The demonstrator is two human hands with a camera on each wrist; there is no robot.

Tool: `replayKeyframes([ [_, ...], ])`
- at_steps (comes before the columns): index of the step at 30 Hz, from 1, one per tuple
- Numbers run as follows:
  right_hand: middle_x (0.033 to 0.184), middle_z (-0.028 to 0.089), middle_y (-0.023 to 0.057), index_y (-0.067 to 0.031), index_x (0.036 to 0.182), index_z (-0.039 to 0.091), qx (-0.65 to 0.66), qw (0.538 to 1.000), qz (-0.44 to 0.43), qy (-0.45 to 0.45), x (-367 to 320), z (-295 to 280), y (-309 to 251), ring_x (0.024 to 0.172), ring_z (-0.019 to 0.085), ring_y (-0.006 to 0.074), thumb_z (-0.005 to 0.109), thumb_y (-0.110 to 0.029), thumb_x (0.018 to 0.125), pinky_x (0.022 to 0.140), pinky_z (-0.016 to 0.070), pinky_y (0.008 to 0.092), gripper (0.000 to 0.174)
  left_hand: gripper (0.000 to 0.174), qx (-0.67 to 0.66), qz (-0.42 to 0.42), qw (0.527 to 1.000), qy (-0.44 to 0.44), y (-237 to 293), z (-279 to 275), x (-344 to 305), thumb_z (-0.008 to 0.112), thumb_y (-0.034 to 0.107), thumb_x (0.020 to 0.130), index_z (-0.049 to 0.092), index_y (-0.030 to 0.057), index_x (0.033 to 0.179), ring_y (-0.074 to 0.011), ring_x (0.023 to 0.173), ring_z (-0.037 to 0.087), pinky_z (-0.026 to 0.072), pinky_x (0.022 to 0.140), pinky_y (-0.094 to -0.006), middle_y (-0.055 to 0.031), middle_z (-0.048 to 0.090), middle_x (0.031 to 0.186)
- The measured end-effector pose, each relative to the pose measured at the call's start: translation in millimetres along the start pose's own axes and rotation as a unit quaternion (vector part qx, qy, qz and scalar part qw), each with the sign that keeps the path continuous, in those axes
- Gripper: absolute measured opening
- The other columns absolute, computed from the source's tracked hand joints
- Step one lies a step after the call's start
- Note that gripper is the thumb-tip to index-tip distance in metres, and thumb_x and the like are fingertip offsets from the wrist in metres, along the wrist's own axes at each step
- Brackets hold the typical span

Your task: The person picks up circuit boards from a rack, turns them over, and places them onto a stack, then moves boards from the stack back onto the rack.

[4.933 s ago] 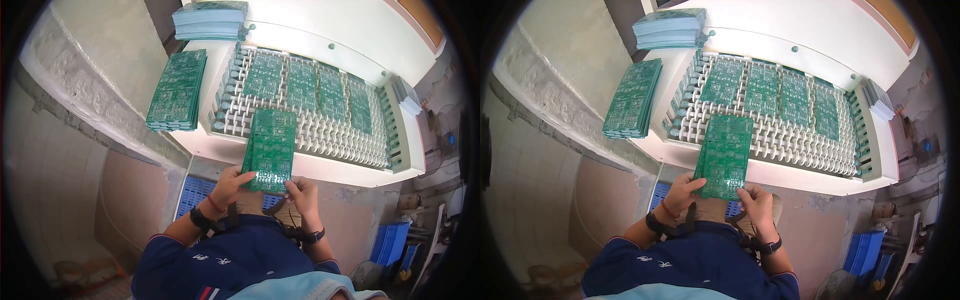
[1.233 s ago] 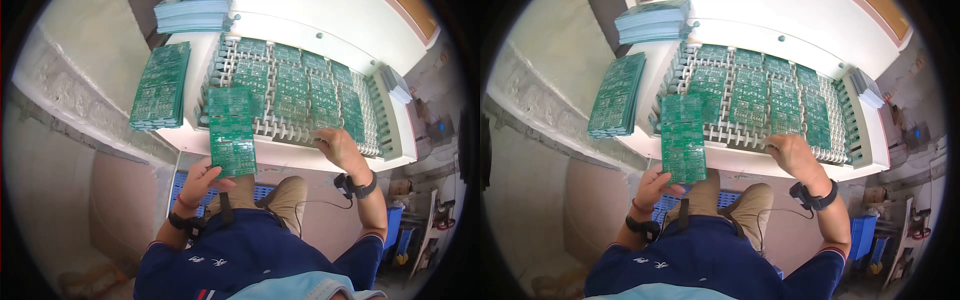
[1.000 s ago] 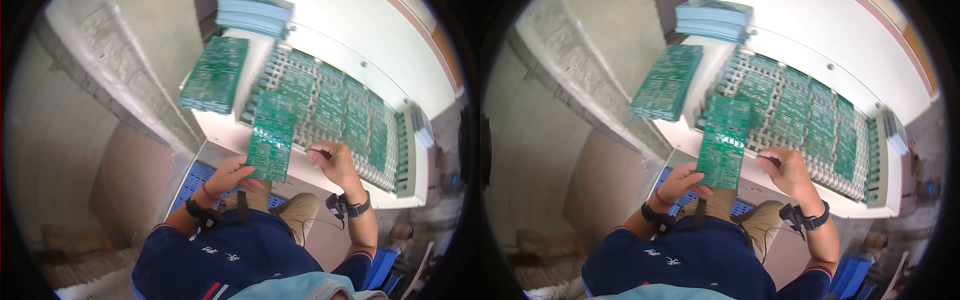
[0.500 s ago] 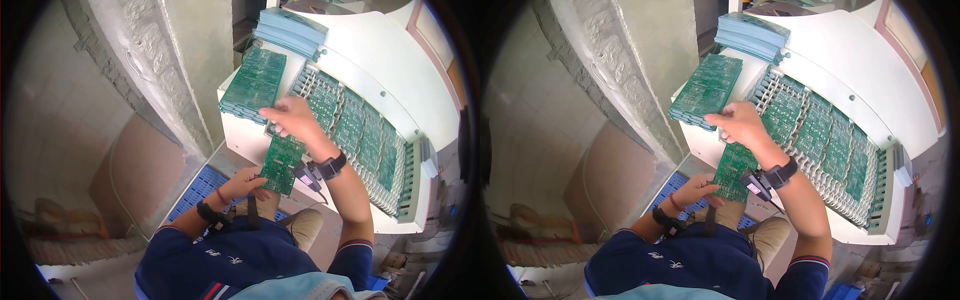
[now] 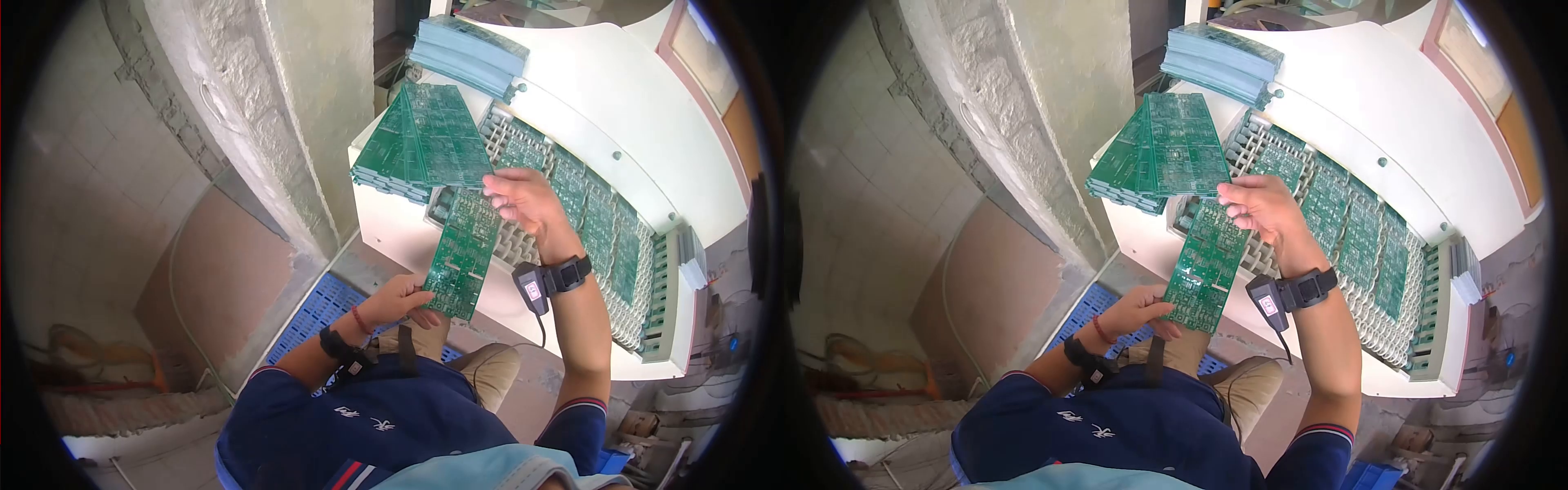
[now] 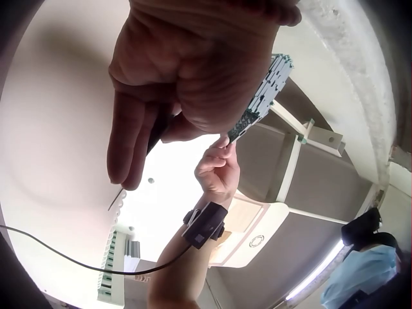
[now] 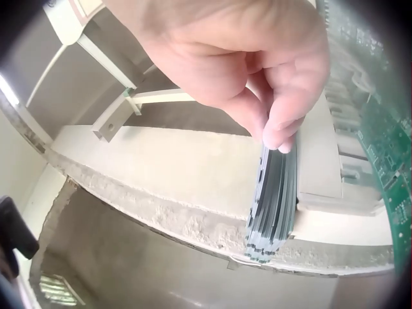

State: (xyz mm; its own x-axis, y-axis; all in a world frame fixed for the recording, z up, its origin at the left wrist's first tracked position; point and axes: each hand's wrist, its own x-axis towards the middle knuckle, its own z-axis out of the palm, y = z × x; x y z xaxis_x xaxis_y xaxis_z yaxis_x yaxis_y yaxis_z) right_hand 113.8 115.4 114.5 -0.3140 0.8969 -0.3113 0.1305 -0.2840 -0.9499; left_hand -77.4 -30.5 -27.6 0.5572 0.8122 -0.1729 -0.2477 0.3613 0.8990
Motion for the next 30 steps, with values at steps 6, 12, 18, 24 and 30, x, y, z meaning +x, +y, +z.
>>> replayKeyframes([
  [6, 0.072, 0.059, 0.0052, 0.0039, 0.092, 0.058, 0.113, 0.993, -0.036, 0.011, -10, -20, 17, 0.057, 0.051, 0.0082, 0.069, -0.012, 0.075, 0.047, 0.0408, 0.0196, 0.026, 0.027, -0.013, -0.005, 1.0, 0.017, 3, 6, 0, 0.041, 0.01, 0.091, 0.047, -0.0034, 0.114, -0.0232, 0.078, 0.065, 0.0551, 0.067, -0.0319, -0.0136, 0.06, 0.097],
  [12, 0.07, 0.06, 0.013, 0.007, 0.095, 0.054, 0.272, 0.952, -0.055, 0.13, -90, -64, 84, 0.05, 0.055, 0.0153, 0.064, -0.006, 0.077, 0.043, 0.0459, 0.0237, 0.025, 0.03, -0.013, -0.013, 1.0, 0.006, 9, 6, 4, 0.04, 0.01, 0.091, 0.044, -0.004, 0.117, -0.024, 0.081, 0.064, 0.0547, 0.066, -0.0318, -0.0141, 0.059, 0.101],
  [18, 0.068, 0.06, 0.0094, 0.0058, 0.089, 0.058, 0.296, 0.902, -0.069, 0.306, -189, -70, 188, 0.051, 0.054, 0.0138, 0.057, -0.006, 0.081, 0.046, 0.0454, 0.0239, 0.014, 0.029, -0.022, -0.032, 0.999, 0.004, 5, 4, 23, 0.042, 0.011, 0.089, 0.047, -0.0056, 0.114, -0.0231, 0.075, 0.065, 0.0553, 0.063, -0.0327, -0.0166, 0.061, 0.095],
  [24, 0.07, 0.062, 0.0109, 0.0062, 0.089, 0.06, 0.298, 0.891, -0.075, 0.334, -200, -68, 222, 0.053, 0.057, 0.0131, 0.055, -0.002, 0.082, 0.046, 0.047, 0.0228, 0.012, 0.028, -0.048, -0.03, 0.998, 0.016, 6, 9, 49, 0.045, 0.011, 0.087, 0.05, -0.008, 0.108, -0.0235, 0.068, 0.065, 0.0559, 0.058, -0.0339, -0.0184, 0.061, 0.088],
  [30, 0.068, 0.061, 0.0099, 0.0069, 0.094, 0.06, 0.295, 0.888, -0.082, 0.344, -170, -64, 201, 0.05, 0.055, 0.0124, 0.056, -0.005, 0.082, 0.042, 0.0444, 0.0216, 0.017, 0.029, -0.064, -0.032, 0.997, 0.017, 18, -3, 63, 0.049, 0.01, 0.085, 0.051, -0.0115, 0.104, -0.0248, 0.062, 0.064, 0.0562, 0.056, -0.0355, -0.0209, 0.062, 0.081],
])
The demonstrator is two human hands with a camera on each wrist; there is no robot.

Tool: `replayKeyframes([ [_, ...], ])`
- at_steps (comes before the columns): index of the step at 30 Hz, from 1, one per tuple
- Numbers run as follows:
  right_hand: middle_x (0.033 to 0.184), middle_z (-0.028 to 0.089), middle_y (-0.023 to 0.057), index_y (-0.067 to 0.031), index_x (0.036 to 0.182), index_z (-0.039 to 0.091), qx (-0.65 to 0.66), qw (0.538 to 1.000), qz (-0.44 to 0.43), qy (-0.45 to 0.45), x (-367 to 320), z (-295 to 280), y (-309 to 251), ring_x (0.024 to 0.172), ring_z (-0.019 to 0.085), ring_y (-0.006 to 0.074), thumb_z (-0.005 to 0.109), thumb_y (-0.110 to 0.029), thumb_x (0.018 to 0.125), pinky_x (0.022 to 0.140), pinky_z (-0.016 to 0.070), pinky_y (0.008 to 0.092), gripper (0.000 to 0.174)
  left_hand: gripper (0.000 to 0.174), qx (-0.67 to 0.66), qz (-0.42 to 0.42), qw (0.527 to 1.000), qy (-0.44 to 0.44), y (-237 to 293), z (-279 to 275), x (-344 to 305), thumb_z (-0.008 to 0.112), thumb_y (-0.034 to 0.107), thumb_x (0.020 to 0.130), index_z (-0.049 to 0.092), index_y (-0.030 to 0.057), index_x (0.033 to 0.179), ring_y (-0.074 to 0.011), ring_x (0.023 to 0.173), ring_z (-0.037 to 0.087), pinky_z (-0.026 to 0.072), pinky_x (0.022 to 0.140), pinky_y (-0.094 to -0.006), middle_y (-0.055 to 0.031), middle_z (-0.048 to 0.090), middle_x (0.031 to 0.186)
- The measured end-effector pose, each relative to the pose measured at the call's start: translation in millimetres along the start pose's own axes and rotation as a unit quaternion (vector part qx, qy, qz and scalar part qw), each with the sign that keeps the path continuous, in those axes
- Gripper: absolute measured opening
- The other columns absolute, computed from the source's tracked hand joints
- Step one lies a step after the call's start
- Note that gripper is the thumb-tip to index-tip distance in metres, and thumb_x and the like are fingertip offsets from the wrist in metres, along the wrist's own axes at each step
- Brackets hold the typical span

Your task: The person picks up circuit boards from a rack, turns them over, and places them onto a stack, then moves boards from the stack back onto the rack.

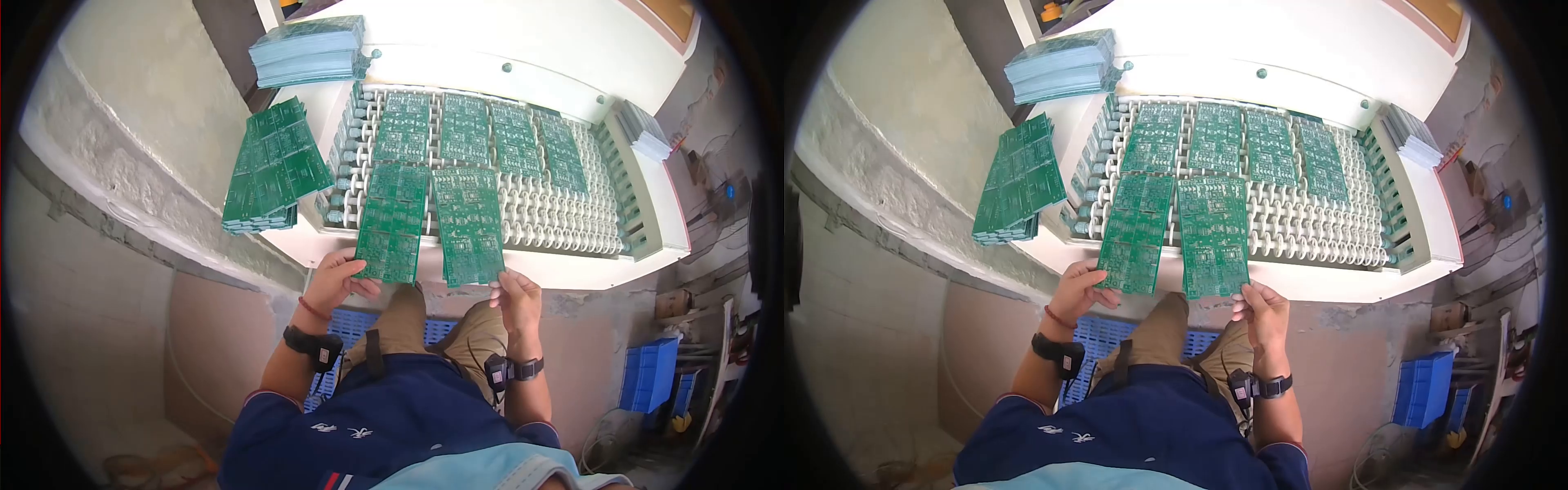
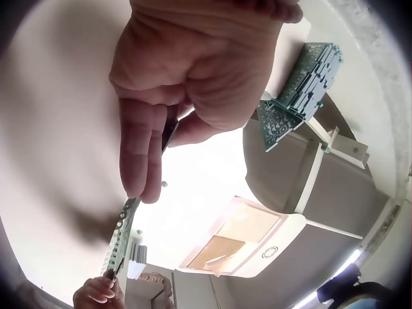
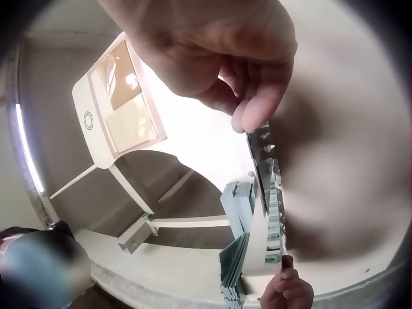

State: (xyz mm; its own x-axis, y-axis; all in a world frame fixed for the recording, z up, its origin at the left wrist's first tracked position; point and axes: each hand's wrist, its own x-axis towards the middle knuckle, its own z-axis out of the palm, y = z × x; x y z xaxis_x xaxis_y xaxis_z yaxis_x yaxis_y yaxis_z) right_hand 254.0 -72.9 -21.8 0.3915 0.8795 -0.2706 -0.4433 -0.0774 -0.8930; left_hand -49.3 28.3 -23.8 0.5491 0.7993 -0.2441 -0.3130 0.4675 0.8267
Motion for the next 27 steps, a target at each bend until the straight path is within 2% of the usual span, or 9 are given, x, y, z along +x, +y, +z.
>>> replayKeyframes([
  [4, 0.068, 0.062, 0.0104, 0.0081, 0.094, 0.061, -0.066, 0.996, -0.019, 0.063, 2, -14, 4, 0.048, 0.055, 0.0123, 0.056, -0.004, 0.082, 0.041, 0.0448, 0.0218, 0.017, 0.03, -0.001, -0.014, 1.0, -0.01, 2, -6, 6, 0.05, 0.011, 0.085, 0.05, -0.0117, 0.105, -0.0256, 0.062, 0.064, 0.0561, 0.056, -0.0358, -0.0216, 0.062, 0.082],
  [7, 0.063, 0.06, 0.0082, 0.0073, 0.091, 0.062, -0.002, 0.99, -0.086, 0.109, -4, -46, 4, 0.046, 0.053, 0.0113, 0.056, -0.005, 0.082, 0.04, 0.0419, 0.0208, 0.016, 0.029, 0.009, -0.002, 1.0, 0.006, 1, 1, 6, 0.049, 0.011, 0.085, 0.051, -0.0115, 0.104, -0.0257, 0.062, 0.064, 0.0561, 0.055, -0.0357, -0.0216, 0.062, 0.083],
  [10, 0.064, 0.06, 0.0075, 0.0063, 0.089, 0.062, 0.021, 0.98, -0.137, 0.14, -11, -79, -1, 0.047, 0.053, 0.0108, 0.056, -0.006, 0.083, 0.041, 0.0433, 0.0212, 0.015, 0.029, 0.017, 0.016, 1.0, 0.009, -1, 3, 9, 0.048, 0.011, 0.086, 0.051, -0.0108, 0.104, -0.0255, 0.062, 0.064, 0.056, 0.055, -0.0355, -0.0213, 0.062, 0.084],
  [17, 0.068, 0.061, 0.0078, 0.0053, 0.091, 0.06, 0.034, 0.972, -0.154, 0.177, 4, -102, -16, 0.051, 0.054, 0.0107, 0.056, -0.012, 0.086, 0.042, 0.0449, 0.0214, 0.019, 0.028, -0.001, 0.032, 1.0, -0.001, -1, 2, 15, 0.046, 0.013, 0.088, 0.051, -0.0087, 0.105, -0.0268, 0.064, 0.065, 0.0562, 0.054, -0.0362, -0.0208, 0.062, 0.084],
  [20, 0.068, 0.06, 0.0078, 0.0053, 0.092, 0.059, 0.036, 0.976, -0.136, 0.167, 9, -86, -16, 0.052, 0.055, 0.011, 0.056, -0.016, 0.086, 0.042, 0.0448, 0.0215, 0.022, 0.032, 0.003, 0.03, 0.999, 0.045, 2, 1, 7, 0.045, 0.018, 0.09, 0.05, -0.0083, 0.107, -0.0282, 0.067, 0.065, 0.0564, 0.056, -0.0366, -0.0211, 0.062, 0.084],
  [22, 0.068, 0.06, 0.0069, 0.0053, 0.09, 0.059, 0.031, 0.976, -0.093, 0.194, 5, -79, -19, 0.051, 0.056, 0.0112, 0.057, -0.019, 0.087, 0.041, 0.0444, 0.0215, 0.025, 0.033, 0.029, 0.055, 0.995, 0.077, 3, -4, -4, 0.043, 0.021, 0.091, 0.049, -0.0067, 0.108, -0.0281, 0.071, 0.065, 0.0565, 0.059, -0.0356, -0.0202, 0.063, 0.085],
  [26, 0.069, 0.06, 0.0064, 0.004, 0.089, 0.06, 0.008, 0.986, -0.069, 0.153, -5, -91, -15, 0.049, 0.055, 0.0114, 0.056, -0.02, 0.087, 0.041, 0.044, 0.0215, 0.025, 0.036, 0.043, 0.073, 0.988, 0.127, -4, -34, -25, 0.042, 0.024, 0.092, 0.049, -0.0062, 0.109, -0.029, 0.069, 0.065, 0.0564, 0.058, -0.0366, -0.0199, 0.063, 0.083],
  [27, 0.07, 0.06, 0.0061, 0.0031, 0.089, 0.061, -0.067, 0.987, -0.08, 0.118, -8, -89, -13, 0.047, 0.054, 0.0113, 0.057, -0.02, 0.087, 0.04, 0.0431, 0.0216, 0.024, 0.035, 0.037, 0.094, 0.984, 0.144, -4, -39, -30, 0.042, 0.025, 0.092, 0.049, -0.0057, 0.109, -0.0285, 0.069, 0.065, 0.0562, 0.058, -0.0366, -0.0193, 0.063, 0.083],
])
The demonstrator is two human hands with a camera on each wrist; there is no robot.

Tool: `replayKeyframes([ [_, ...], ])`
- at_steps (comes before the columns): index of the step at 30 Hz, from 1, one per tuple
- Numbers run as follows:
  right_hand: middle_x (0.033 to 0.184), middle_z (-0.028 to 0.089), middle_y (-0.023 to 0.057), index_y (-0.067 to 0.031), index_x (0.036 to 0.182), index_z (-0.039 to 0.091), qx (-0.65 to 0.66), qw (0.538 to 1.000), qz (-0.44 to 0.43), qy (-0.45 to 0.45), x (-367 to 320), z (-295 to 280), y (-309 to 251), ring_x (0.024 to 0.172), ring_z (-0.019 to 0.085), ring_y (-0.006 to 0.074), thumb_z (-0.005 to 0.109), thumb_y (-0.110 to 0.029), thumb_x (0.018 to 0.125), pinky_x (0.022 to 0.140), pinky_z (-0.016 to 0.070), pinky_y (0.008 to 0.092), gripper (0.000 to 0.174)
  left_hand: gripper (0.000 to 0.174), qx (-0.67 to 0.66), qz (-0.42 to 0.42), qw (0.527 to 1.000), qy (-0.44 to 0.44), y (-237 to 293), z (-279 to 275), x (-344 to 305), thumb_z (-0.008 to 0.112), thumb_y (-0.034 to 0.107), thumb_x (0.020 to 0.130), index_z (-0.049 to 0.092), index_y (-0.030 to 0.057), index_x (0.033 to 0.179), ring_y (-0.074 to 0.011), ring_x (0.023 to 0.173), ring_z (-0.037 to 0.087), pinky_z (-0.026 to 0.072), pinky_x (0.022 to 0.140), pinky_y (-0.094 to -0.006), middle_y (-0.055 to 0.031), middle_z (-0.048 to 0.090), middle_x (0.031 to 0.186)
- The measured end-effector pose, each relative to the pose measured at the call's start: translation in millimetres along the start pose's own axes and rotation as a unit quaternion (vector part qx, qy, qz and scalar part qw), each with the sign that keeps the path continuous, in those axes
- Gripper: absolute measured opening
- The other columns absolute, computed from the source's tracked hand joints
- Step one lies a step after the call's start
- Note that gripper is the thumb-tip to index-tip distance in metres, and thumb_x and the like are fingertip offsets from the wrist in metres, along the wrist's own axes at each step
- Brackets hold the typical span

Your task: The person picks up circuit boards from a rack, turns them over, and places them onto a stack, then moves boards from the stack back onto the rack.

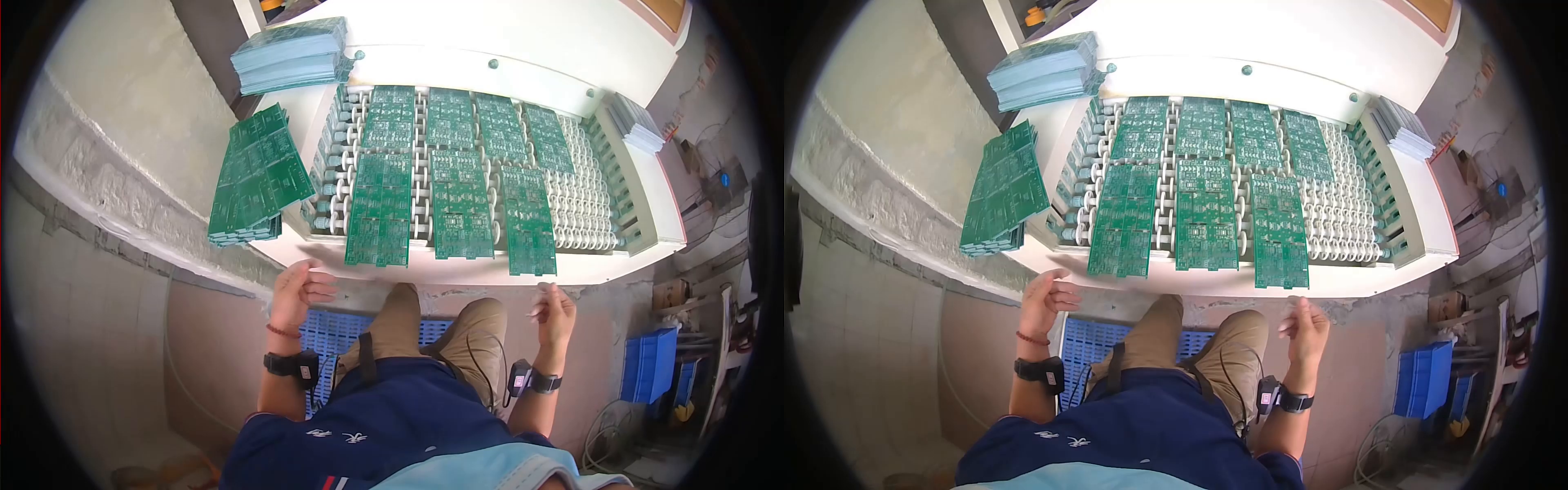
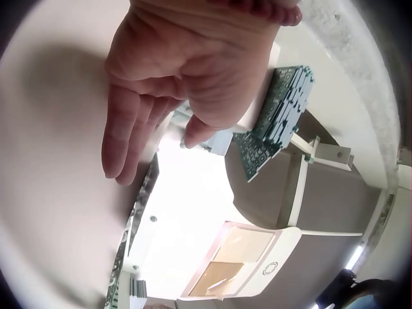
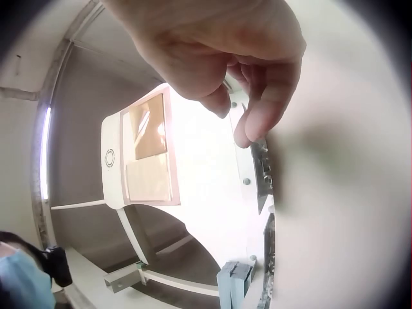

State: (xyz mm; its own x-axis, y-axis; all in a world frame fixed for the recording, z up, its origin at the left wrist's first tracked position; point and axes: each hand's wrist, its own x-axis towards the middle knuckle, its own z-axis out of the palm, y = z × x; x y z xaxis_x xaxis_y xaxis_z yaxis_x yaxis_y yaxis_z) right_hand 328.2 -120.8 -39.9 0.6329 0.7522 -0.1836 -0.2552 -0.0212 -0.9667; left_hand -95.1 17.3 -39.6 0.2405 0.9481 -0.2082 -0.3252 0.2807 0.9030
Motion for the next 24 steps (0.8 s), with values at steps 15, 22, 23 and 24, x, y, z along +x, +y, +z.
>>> replayKeyframes([
  [15, 0.111, 0.053, 0.0254, 0.0053, 0.107, 0.054, -0.545, 0.672, -0.484, -0.132, 10, 144, -13, 0.11, 0.046, 0.0383, 0.068, -0.032, 0.072, 0.098, 0.0326, 0.0447, 0.053, 0.037, 0.073, 0.352, 0.883, 0.303, 50, -14, -23, 0.045, 0.02, 0.092, 0.04, -0.0042, 0.12, -0.0265, 0.113, 0.047, 0.046, 0.086, -0.0375, -0.0178, 0.047, 0.121],
  [22, 0.102, 0.059, 0.0199, 0.0035, 0.094, 0.06, -0.546, 0.687, -0.452, -0.16, -4, 158, -40, 0.099, 0.053, 0.0362, 0.068, -0.025, 0.073, 0.09, 0.0381, 0.0429, 0.036, 0.043, 0.328, 0.461, 0.758, 0.325, 82, -8, -24, 0.049, 0.02, 0.09, 0.039, -0.0043, 0.124, -0.028, 0.119, 0.04, 0.0352, 0.097, -0.0364, -0.018, 0.042, 0.127],
  [23, 0.1, 0.06, 0.019, 0.0028, 0.092, 0.06, -0.532, 0.708, -0.435, -0.163, -6, 164, -46, 0.096, 0.055, 0.0361, 0.068, -0.023, 0.073, 0.087, 0.0396, 0.0422, 0.033, 0.043, 0.324, 0.462, 0.757, 0.33, 86, -8, -22, 0.049, 0.02, 0.09, 0.039, -0.0043, 0.124, -0.028, 0.119, 0.04, 0.0352, 0.097, -0.0364, -0.018, 0.042, 0.127],
  [24, 0.094, 0.062, 0.0185, 0.0025, 0.094, 0.06, -0.502, 0.712, -0.453, -0.188, -6, 171, -52, 0.088, 0.058, 0.0345, 0.068, -0.024, 0.074, 0.079, 0.0444, 0.039, 0.034, 0.044, 0.405, 0.459, 0.718, 0.332, 90, -7, -22, 0.052, 0.021, 0.088, 0.04, -0.0035, 0.123, -0.0322, 0.119, 0.04, 0.0351, 0.096, -0.0385, -0.02, 0.042, 0.126],
])
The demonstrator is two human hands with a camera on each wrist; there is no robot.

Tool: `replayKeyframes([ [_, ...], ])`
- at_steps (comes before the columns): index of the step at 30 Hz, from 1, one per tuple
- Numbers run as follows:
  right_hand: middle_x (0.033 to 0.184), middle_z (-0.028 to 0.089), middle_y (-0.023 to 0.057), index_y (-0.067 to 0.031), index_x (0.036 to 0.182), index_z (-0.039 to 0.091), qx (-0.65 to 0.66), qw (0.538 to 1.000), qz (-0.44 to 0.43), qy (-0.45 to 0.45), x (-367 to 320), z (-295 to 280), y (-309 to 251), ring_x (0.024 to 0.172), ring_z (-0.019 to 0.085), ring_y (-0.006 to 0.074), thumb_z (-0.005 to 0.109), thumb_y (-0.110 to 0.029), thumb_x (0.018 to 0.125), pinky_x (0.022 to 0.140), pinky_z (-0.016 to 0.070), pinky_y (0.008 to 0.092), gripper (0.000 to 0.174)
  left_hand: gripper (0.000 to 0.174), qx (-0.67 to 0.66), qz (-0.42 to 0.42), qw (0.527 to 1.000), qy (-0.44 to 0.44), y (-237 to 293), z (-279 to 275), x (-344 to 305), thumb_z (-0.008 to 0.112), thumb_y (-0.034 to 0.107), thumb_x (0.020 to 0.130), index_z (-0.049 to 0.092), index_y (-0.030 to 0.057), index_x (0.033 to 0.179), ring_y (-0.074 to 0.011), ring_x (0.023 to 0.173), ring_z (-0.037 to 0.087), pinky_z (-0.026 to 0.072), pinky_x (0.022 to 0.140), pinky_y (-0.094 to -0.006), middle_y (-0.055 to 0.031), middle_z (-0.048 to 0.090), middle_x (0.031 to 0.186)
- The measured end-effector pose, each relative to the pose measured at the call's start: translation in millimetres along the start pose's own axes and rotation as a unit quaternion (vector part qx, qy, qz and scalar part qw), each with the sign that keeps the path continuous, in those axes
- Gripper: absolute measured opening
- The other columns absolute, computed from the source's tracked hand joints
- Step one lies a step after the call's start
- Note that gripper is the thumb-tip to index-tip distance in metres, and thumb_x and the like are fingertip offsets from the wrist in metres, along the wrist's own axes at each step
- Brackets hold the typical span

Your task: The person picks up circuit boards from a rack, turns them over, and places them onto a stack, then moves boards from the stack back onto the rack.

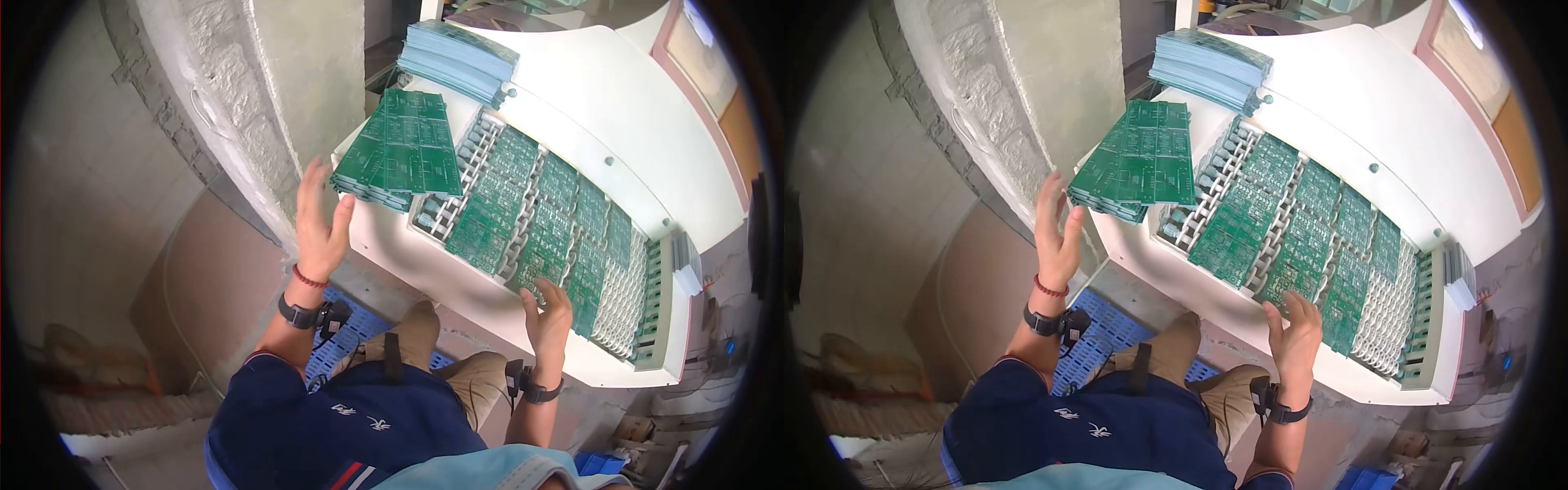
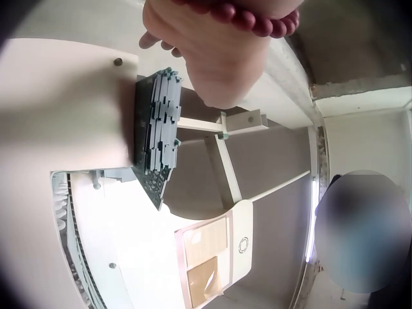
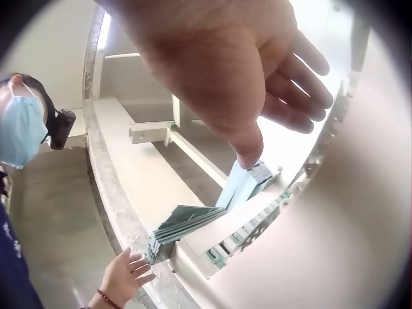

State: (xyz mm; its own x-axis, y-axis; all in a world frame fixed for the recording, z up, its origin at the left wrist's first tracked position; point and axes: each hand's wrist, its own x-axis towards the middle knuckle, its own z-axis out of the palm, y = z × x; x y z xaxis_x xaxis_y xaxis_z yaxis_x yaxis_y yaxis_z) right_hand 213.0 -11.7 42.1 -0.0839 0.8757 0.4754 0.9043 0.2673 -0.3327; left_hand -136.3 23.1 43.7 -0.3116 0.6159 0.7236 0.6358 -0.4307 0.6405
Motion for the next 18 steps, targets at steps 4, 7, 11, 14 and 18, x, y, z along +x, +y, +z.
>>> replayKeyframes([
  [4, 0.088, 0.063, 0.0149, 0.0033, 0.096, 0.06, 0.197, 0.978, 0.031, -0.065, 38, -6, -36, 0.08, 0.061, 0.0274, 0.067, -0.026, 0.077, 0.071, 0.0477, 0.0336, 0.036, 0.049, 0.097, 0.064, 0.993, -0.027, 2, 4, 4, 0.056, 0.025, 0.085, 0.041, -0.0031, 0.121, -0.0399, 0.116, 0.041, 0.035, 0.094, -0.0432, -0.0233, 0.047, 0.119],
  [7, 0.084, 0.063, 0.0096, 0.0039, 0.1, 0.058, 0.419, 0.889, 0.098, -0.16, 82, 5, -64, 0.075, 0.061, 0.0166, 0.065, -0.025, 0.08, 0.065, 0.0495, 0.027, 0.036, 0.049, 0.126, 0.081, 0.988, -0.031, 2, 3, 3, 0.056, 0.026, 0.084, 0.041, -0.0029, 0.121, -0.0396, 0.115, 0.041, 0.0355, 0.094, -0.0437, -0.0225, 0.047, 0.119],
  [11, 0.079, 0.061, 0.0085, 0.0055, 0.1, 0.057, 0.55, 0.788, 0.18, -0.21, 127, 39, -90, 0.067, 0.059, 0.0138, 0.066, -0.023, 0.08, 0.056, 0.05, 0.0242, 0.037, 0.05, 0.125, 0.086, 0.988, -0.034, -5, 3, 3, 0.057, 0.025, 0.084, 0.04, -0.0023, 0.122, -0.0396, 0.116, 0.041, 0.0359, 0.094, -0.0439, -0.0201, 0.048, 0.12],
  [14, 0.074, 0.06, 0.0078, 0.0062, 0.096, 0.057, 0.563, 0.764, 0.189, -0.254, 138, 61, -99, 0.058, 0.056, 0.0112, 0.066, -0.02, 0.08, 0.048, 0.0476, 0.0217, 0.032, 0.051, 0.12, 0.082, 0.989, -0.041, -4, 1, 4, 0.057, 0.024, 0.083, 0.04, -0.0015, 0.123, -0.0394, 0.116, 0.041, 0.0354, 0.094, -0.0436, -0.0189, 0.048, 0.121],
  [18, 0.07, 0.059, 0.0077, 0.0063, 0.094, 0.057, 0.628, 0.714, 0.226, -0.211, 125, 67, -90, 0.051, 0.052, 0.0088, 0.065, -0.016, 0.08, 0.042, 0.044, 0.0193, 0.027, 0.051, 0.107, 0.08, 0.989, -0.059, -5, 0, 2, 0.058, 0.022, 0.082, 0.04, -0.0034, 0.122, -0.0396, 0.116, 0.041, 0.0347, 0.095, -0.0434, -0.0215, 0.046, 0.122],
])
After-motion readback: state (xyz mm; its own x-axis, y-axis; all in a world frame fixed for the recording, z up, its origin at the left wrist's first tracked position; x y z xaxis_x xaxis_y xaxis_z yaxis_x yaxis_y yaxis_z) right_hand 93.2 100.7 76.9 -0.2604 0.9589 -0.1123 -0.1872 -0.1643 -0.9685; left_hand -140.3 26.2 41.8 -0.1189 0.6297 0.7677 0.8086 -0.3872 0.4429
